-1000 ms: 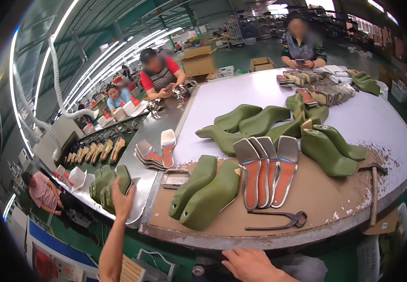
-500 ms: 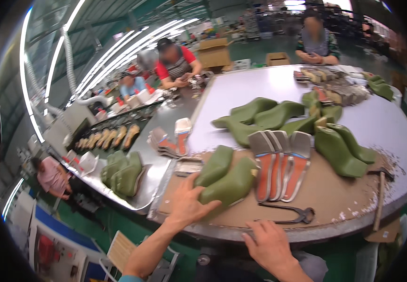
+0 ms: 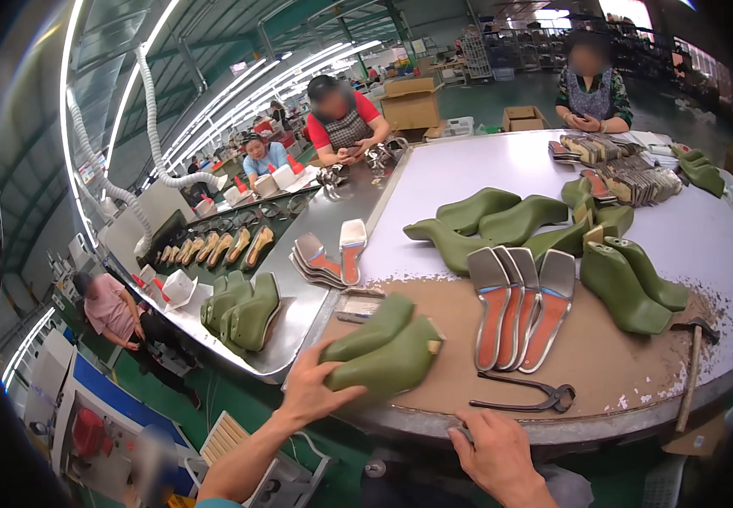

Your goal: The person assembles green shoe components at a factory workstation. They pick up a green shoe upper and a sole, place a metal plate on the sole, and use a hammer to drive nails into the sole to secure the parts. The person repeats this process for multiple units, handling tools and materials from the table.

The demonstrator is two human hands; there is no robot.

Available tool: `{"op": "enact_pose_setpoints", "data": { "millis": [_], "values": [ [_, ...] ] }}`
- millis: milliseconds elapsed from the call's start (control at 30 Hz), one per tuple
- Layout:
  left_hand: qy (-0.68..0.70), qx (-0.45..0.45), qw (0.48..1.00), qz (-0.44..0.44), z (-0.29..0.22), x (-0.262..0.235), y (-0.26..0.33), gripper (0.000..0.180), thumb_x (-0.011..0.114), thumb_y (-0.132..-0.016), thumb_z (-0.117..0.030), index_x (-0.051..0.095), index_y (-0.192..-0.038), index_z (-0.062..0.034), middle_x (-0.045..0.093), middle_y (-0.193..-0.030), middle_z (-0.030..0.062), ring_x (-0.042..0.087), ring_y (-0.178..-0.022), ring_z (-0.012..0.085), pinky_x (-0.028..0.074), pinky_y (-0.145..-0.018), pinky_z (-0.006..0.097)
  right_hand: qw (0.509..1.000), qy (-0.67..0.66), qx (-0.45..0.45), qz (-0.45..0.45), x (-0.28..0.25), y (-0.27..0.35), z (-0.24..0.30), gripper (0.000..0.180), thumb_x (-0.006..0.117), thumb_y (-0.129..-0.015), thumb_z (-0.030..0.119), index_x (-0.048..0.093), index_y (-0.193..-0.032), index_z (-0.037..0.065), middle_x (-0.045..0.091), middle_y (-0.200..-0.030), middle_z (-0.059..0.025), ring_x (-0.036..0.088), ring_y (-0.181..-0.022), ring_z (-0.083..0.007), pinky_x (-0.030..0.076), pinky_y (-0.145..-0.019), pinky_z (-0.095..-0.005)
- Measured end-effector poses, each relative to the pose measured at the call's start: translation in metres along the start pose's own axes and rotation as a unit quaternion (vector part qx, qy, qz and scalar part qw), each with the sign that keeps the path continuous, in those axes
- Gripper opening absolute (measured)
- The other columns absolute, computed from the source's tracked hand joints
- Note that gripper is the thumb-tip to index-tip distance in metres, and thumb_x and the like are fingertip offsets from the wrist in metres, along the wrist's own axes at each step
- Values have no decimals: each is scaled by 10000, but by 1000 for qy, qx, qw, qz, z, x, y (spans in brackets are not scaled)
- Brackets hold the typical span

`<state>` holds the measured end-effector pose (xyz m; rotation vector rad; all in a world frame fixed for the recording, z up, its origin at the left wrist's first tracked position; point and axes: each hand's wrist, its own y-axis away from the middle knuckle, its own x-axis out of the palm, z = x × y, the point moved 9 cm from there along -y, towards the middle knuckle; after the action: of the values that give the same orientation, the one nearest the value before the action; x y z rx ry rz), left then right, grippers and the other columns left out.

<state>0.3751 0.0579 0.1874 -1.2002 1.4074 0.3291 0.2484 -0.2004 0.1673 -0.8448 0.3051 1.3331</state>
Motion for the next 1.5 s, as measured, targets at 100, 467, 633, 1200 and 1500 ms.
{"op": "enact_pose_setpoints", "data": {
  "millis": [100, 467, 633, 1200, 1500],
  "values": [
    [-58, -55, 996, -37, 46, -20, 22, 517, 910, -649, -398, 766, -951, -4, 572, -1367, 206, 568, -1227, 383, 481, -1025, 450, 1000, 9, 0, -2, -4, 5, -7, 266, 753, -862, 187, 676, -1078, 53, 686, -889, -113, 675, -848, -326, 536, -749, -427],
    [-184, -245, 939, -159, 227, -61, 48, 567, 884, -681, -372, 703, -976, 78, 536, -1380, 236, 515, -1233, 421, 428, -1049, 476, 993, 87, 34, -74, -23, -43, -37, 341, 781, -824, 226, 673, -1101, 59, 645, -1131, -154, 616, -1077, -357, 473, -923, -492],
    [-267, -44, 946, -178, 127, -36, -11, 499, 789, -717, -118, 622, -1180, -39, 519, -1370, 193, 452, -1324, 401, 355, -1090, 538, 969, 233, -7, -88, 18, -80, -67, 516, 798, -798, 366, 671, -1244, 141, 488, -1454, -166, 400, -1401, -376, 296, -1134, -607],
    [-120, -13, 993, -4, 94, 92, -53, 383, 727, -811, -212, 669, -1173, -100, 663, -1055, 124, 614, -999, 327, 455, -888, 457, 934, 231, 95, -256, -65, -57, -175, 113, 652, -785, 26, 696, -858, 101, 715, -1136, -27, 568, -1198, -291, 418, -982, -472],
    [-60, 82, 992, -71, 32, 79, -86, 562, 731, -776, -182, 567, -1299, -60, 569, -1283, 179, 514, -1232, 369, 398, -1044, 507, 945, 271, 113, -144, -44, -67, -142, 528, 802, -799, 270, 642, -1295, 180, 502, -1430, -82, 385, -1372, -398, 293, -1126, -633]
  ]
}}
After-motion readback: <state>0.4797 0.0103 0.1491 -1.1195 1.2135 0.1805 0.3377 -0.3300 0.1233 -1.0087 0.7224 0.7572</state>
